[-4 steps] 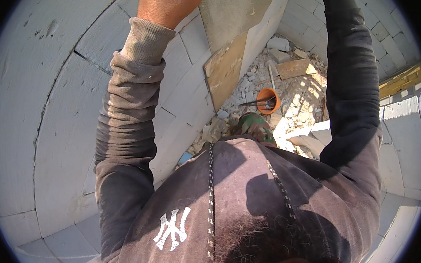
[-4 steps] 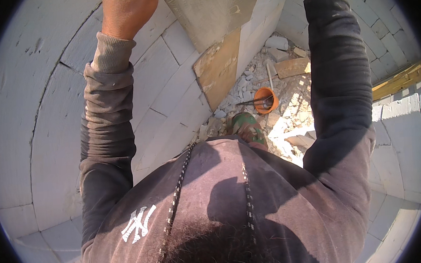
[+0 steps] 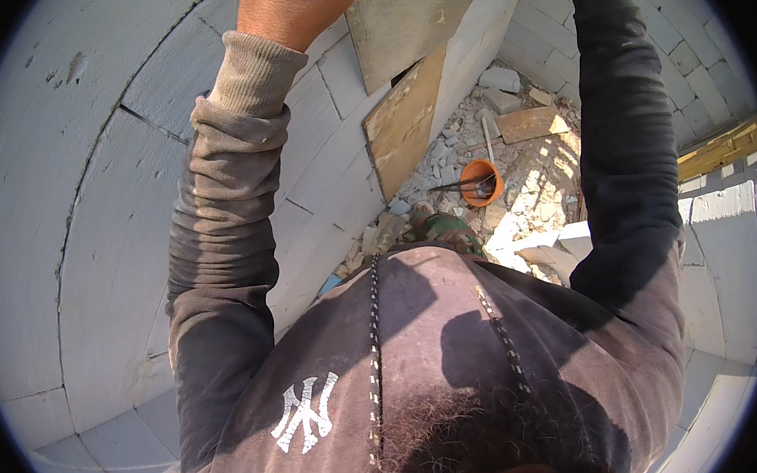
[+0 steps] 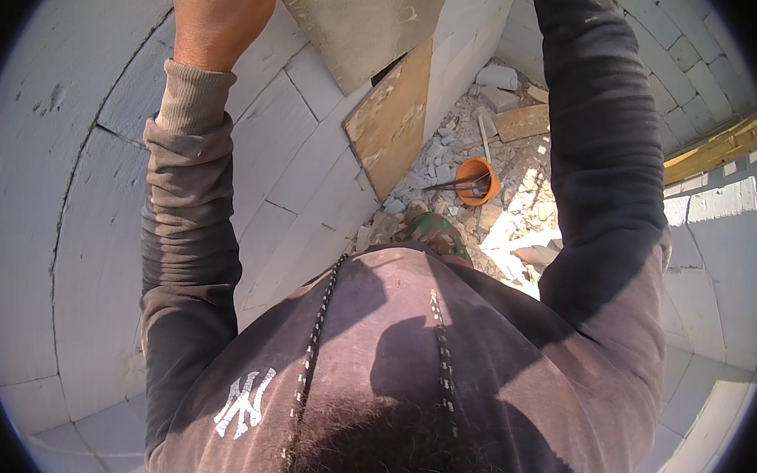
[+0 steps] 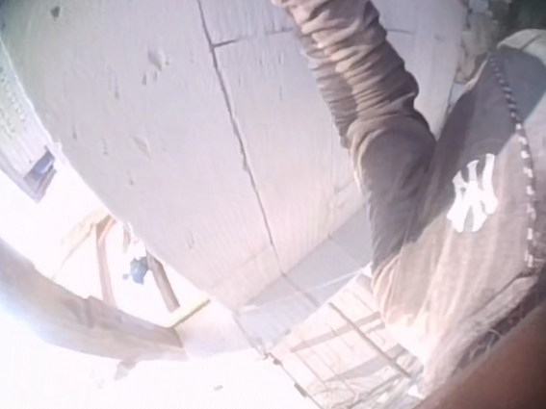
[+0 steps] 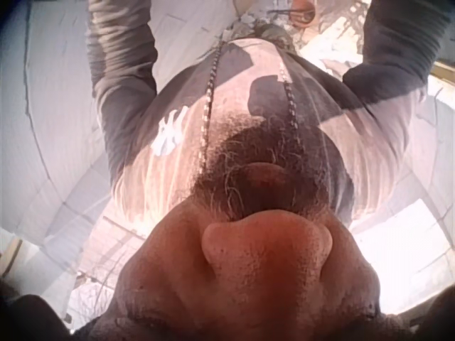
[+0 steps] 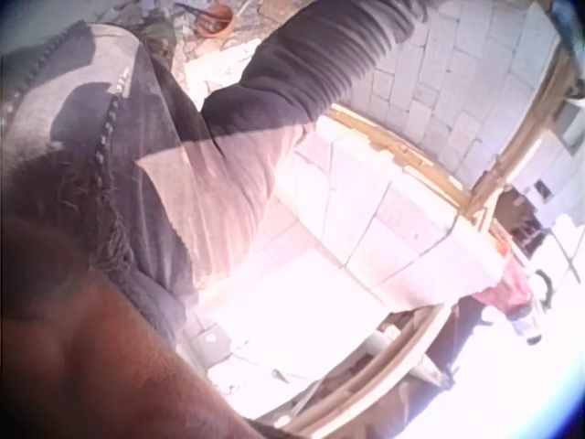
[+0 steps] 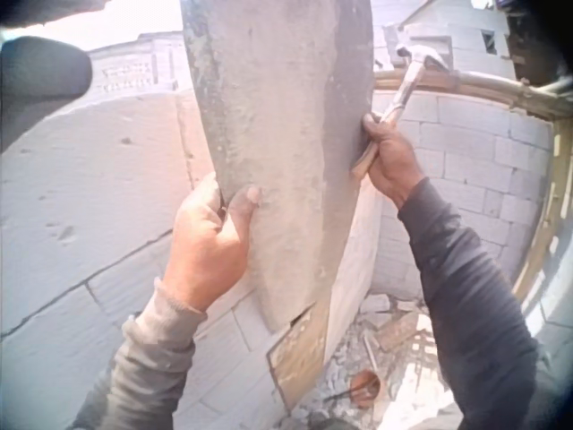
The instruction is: The person holds a flat panel against a concrete block wall and hammers a nail into the top of the panel to secure it.
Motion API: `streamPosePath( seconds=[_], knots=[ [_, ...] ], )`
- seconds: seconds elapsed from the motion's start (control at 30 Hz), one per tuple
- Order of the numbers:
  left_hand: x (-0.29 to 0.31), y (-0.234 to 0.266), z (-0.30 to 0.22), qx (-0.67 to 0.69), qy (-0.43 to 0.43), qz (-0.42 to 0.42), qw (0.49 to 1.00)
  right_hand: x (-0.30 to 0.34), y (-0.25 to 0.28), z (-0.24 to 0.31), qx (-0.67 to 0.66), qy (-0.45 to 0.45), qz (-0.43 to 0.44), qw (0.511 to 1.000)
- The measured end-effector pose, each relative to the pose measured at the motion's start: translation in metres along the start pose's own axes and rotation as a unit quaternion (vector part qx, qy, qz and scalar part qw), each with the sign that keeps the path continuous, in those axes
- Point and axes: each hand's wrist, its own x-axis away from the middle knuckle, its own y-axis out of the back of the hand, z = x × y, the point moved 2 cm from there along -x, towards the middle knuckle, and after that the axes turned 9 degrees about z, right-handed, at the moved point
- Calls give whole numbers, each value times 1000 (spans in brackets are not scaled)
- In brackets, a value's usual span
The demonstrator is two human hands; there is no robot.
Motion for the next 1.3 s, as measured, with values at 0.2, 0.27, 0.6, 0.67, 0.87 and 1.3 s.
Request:
streamPosePath(
  seconds=[0.2, 0.27, 0.6, 0.67, 0.87, 1.3],
  knots=[
    [9, -27, 7, -24, 20, -20, 999, 8, 12, -29, 89, 45, 5, 995],
    [7, -34, 11, -45, 30, -19, 998, 6, 22, -37, 89, 47, 0, 995],
    [9, -54, 60, -182, 81, -5, 980, 1, 45, -87, 31, 74, -88, 993],
    [6, -62, 58, -188, 93, -1, 978, 1, 56, -93, 26, 69, -130, 989],
    [-3, -73, 65, -181, 139, 6, 973, -3, 76, -104, 21, 62, -112, 992],
    [-12, -69, 65, -289, 249, -38, 923, -8, 77, -128, 91, 5, -194, 977]
  ],
)
